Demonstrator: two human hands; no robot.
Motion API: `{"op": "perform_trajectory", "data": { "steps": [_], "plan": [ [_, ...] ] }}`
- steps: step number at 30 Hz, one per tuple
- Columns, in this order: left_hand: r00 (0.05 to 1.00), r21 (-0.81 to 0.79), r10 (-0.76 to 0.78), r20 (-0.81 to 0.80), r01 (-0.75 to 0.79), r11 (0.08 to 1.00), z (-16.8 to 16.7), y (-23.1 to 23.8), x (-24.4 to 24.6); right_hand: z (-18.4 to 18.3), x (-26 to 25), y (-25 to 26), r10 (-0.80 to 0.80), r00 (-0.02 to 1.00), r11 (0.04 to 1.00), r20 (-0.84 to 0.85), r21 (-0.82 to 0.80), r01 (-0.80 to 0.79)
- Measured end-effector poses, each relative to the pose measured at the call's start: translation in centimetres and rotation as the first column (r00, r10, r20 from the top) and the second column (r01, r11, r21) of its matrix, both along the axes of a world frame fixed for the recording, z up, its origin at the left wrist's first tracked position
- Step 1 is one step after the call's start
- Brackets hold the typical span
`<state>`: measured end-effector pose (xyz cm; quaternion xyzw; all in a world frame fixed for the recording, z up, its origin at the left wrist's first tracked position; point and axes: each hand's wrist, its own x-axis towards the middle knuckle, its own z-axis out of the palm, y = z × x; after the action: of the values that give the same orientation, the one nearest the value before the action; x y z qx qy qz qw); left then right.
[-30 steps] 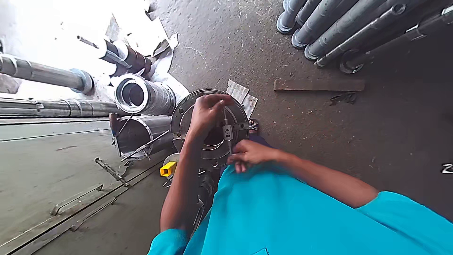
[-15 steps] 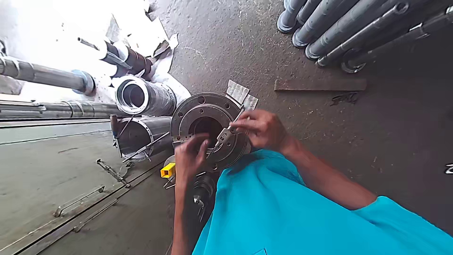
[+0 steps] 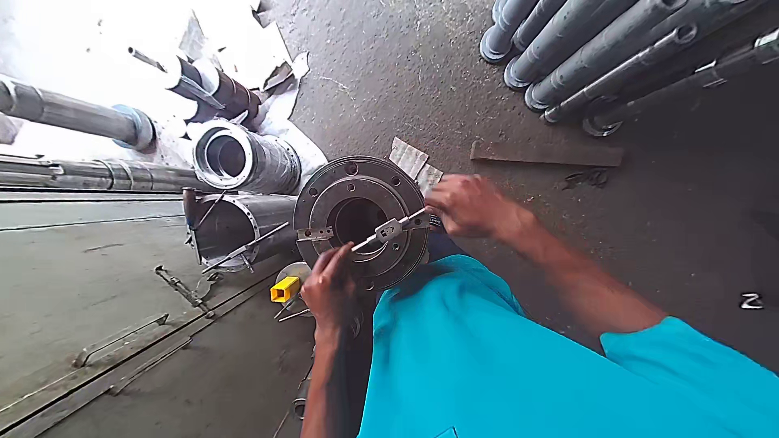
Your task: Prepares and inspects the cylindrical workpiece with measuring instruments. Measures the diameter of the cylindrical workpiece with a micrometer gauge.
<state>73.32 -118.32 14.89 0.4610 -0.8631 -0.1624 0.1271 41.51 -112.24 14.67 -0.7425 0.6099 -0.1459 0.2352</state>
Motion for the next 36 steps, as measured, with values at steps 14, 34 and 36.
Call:
{"op": "perform_trajectory", "data": {
  "steps": [14, 34, 36],
  "plan": [
    [0.99, 0.015, 0.009, -0.141, -0.007, 1.0, -0.7, 2.3, 0.0, 0.7, 0.3, -0.7, -0.17, 0.985, 0.985, -0.026, 0.031, 0.171],
    [0.82, 0.81, 0.344, -0.458, 0.224, 0.542, 0.5, -9.7, -10.9, 0.7, 7.7, 3.8, -0.419, 0.745, 0.725, 0.519, 0.685, -0.069],
    [0.828, 0.773, 0.295, -0.477, 0.235, 0.589, 0.2, -9.5, -9.1, 1.3, 6.3, 3.3, -0.369, 0.793, 0.712, 0.485, 0.696, -0.095]
  ]
}}
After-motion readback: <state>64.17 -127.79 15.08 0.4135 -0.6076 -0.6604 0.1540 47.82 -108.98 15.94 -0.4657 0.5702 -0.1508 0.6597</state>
